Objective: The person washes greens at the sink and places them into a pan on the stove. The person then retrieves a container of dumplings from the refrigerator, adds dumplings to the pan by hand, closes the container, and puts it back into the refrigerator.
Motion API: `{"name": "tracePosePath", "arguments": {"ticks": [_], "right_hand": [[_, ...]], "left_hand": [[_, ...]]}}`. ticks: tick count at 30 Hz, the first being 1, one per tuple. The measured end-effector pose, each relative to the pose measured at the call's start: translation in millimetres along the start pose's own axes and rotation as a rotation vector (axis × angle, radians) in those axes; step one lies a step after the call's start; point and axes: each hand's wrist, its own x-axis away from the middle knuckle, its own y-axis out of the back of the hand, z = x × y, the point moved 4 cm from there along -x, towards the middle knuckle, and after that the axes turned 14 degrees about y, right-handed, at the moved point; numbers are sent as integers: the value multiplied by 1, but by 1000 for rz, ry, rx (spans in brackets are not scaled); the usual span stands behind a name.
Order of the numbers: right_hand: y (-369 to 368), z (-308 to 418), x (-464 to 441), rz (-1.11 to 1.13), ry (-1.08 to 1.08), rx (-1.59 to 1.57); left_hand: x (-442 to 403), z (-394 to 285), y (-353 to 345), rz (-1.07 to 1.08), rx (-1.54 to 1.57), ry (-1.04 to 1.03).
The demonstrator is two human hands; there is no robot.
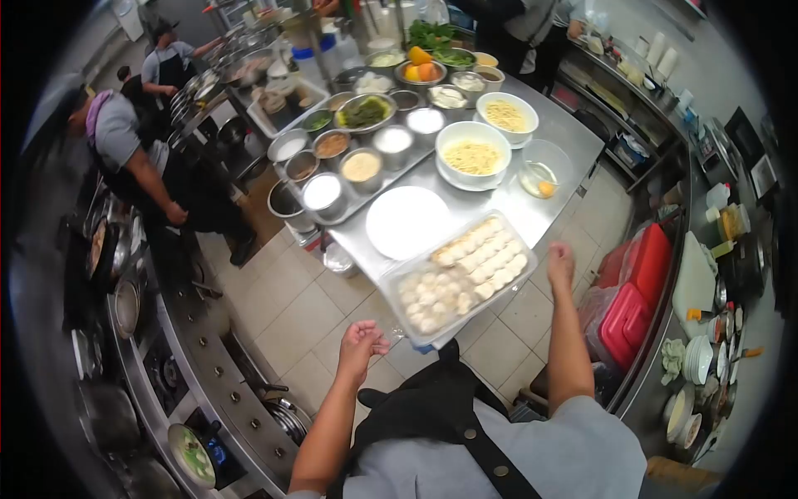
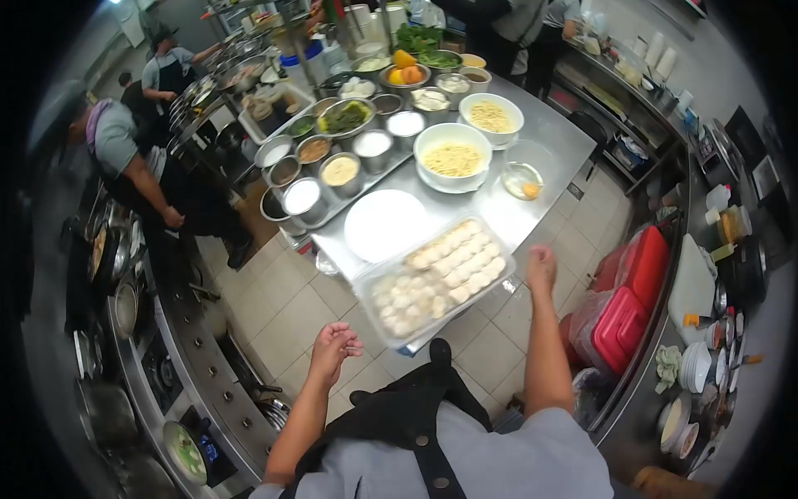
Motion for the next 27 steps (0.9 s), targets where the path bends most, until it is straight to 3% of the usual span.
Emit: {"name": "tracePosePath", "arguments": {"ticks": [1, 3, 4, 5, 11, 15, 17, 19, 21, 22, 23, 24, 26, 27], "right_hand": [[-10, -19, 4, 76, -20, -74], [-20, 10, 20, 218, 10, -192], [-28, 11, 29, 263, -128, -278], [-35, 10, 38, 313, -264, -365], [-46, 13, 55, 391, -427, -657], [-31, 31, 47, 442, -397, -552], [-22, 26, 41, 301, -360, -548], [-1, -3, 28, 139, -184, -366], [34, -32, 12, -83, -432, -658], [55, -55, -1, -142, -420, -594], [89, -43, -16, -67, -369, -318], [114, -66, -30, -141, -294, -203], [168, -138, -54, -310, -97, -320], [188, -136, -57, -352, -99, -268]], "left_hand": [[-14, 1, -15, 0, -16, 5], [-39, 3, -36, 76, 20, 129], [-45, 1, -43, 75, 0, 141], [-50, 0, -46, 15, -35, 133], [-39, -8, -68, -47, 22, -30], [-20, -13, -82, -8, 195, -73], [-9, -12, -88, -18, 230, -66], [-2, -9, -84, -24, 264, -61], [5, -2, -75, -12, 245, -46], [7, 1, -72, -18, 254, -46], [8, 4, -69, -8, 266, -39], [8, 8, -68, 4, 277, -35], [7, 16, -67, -13, 324, -34], [6, 21, -65, -25, 362, -32]]}}
